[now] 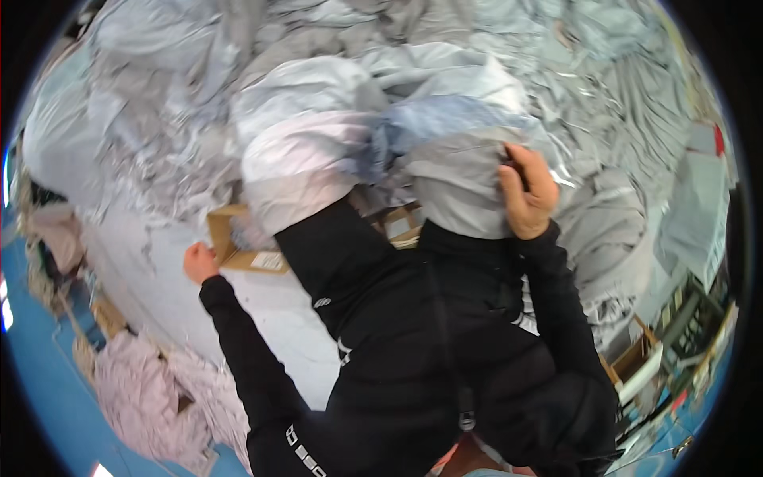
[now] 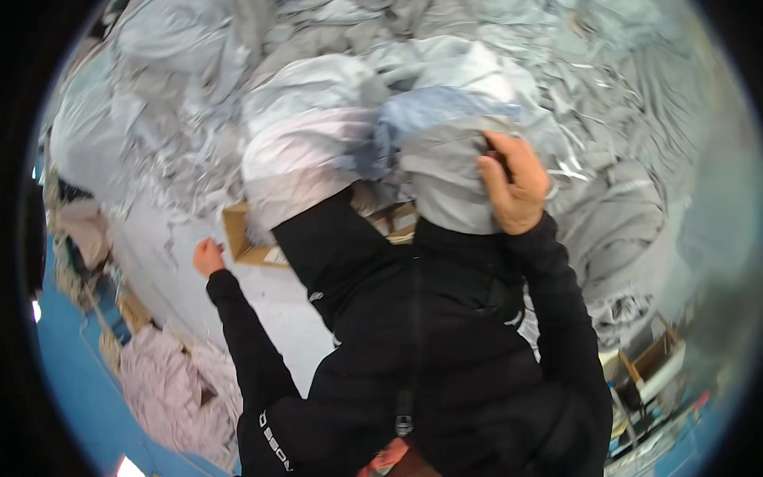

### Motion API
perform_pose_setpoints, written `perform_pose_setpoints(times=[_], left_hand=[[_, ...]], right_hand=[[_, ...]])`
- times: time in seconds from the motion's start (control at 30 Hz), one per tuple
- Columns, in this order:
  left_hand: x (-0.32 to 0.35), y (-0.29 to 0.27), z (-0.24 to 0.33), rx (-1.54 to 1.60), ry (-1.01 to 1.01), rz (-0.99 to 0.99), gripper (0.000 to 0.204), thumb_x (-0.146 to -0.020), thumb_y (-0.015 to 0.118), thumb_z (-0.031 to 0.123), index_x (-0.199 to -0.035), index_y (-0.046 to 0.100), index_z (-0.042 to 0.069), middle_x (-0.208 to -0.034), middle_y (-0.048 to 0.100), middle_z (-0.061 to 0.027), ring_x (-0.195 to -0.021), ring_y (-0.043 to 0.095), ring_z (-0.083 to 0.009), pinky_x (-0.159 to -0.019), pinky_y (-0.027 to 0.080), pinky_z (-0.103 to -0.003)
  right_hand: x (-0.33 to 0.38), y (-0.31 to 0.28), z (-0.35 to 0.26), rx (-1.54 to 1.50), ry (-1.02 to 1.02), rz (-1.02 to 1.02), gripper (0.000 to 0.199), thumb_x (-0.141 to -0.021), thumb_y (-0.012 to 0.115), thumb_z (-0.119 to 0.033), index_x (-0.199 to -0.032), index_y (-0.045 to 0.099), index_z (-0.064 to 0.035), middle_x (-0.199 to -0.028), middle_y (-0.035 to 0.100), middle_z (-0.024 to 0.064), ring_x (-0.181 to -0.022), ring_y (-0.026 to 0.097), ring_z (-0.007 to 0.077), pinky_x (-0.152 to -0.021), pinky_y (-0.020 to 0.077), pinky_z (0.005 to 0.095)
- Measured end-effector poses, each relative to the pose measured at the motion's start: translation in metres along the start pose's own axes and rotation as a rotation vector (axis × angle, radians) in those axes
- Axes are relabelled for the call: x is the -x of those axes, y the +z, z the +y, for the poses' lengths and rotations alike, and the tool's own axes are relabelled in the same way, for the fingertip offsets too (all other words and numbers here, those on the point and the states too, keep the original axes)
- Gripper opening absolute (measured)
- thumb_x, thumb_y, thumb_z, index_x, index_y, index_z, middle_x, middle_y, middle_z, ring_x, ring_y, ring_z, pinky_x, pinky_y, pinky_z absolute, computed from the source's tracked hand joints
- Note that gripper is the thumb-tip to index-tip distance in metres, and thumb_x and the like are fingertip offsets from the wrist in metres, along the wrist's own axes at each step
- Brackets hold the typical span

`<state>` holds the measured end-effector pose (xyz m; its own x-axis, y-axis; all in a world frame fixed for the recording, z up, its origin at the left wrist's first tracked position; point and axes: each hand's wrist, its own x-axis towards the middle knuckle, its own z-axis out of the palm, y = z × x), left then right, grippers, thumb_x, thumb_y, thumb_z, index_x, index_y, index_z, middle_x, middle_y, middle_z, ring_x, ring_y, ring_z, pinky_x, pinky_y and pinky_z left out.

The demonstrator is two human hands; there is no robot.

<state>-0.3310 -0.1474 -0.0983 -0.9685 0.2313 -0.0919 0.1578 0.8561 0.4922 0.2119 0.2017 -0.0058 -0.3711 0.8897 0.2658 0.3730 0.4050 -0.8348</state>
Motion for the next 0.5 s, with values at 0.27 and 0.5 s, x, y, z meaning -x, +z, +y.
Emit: perform_pose_setpoints(times=[0.27, 0.5], left_hand=[[0.209, 0.041, 0.299, 0.788, 0.553, -0.522, 0.015, -0.085, 0.062, -0.006, -0.098, 0.065, 0.001, -0.098, 0.064, -0.0051, -0.085, 0.061, -0.0132, -0.074, 0.049, -0.023], [0.301, 0.133, 0.374, 0.746, 0.908, -0.681, 0.018, -0.076, 0.072, -0.002, -0.093, 0.065, 0.000, -0.087, 0.061, -0.0091, -0.068, 0.063, -0.0189, -0.061, 0.051, -0.029]], right_hand=[[0.010, -0.011, 0.008, 0.018, 0.003, 0.165, 0.025, -0.088, 0.068, -0.006, -0.111, 0.063, 0.0020, -0.087, 0.060, 0.0076, -0.074, 0.056, 0.0153, -0.070, 0.0448, 0.0245], [0.020, -0.008, 0.014, -0.217, 0.190, 0.103, 0.027, -0.097, 0.059, -0.008, -0.121, 0.056, 0.0045, -0.109, 0.062, 0.0040, -0.096, 0.056, 0.0093, -0.087, 0.0442, 0.0219]])
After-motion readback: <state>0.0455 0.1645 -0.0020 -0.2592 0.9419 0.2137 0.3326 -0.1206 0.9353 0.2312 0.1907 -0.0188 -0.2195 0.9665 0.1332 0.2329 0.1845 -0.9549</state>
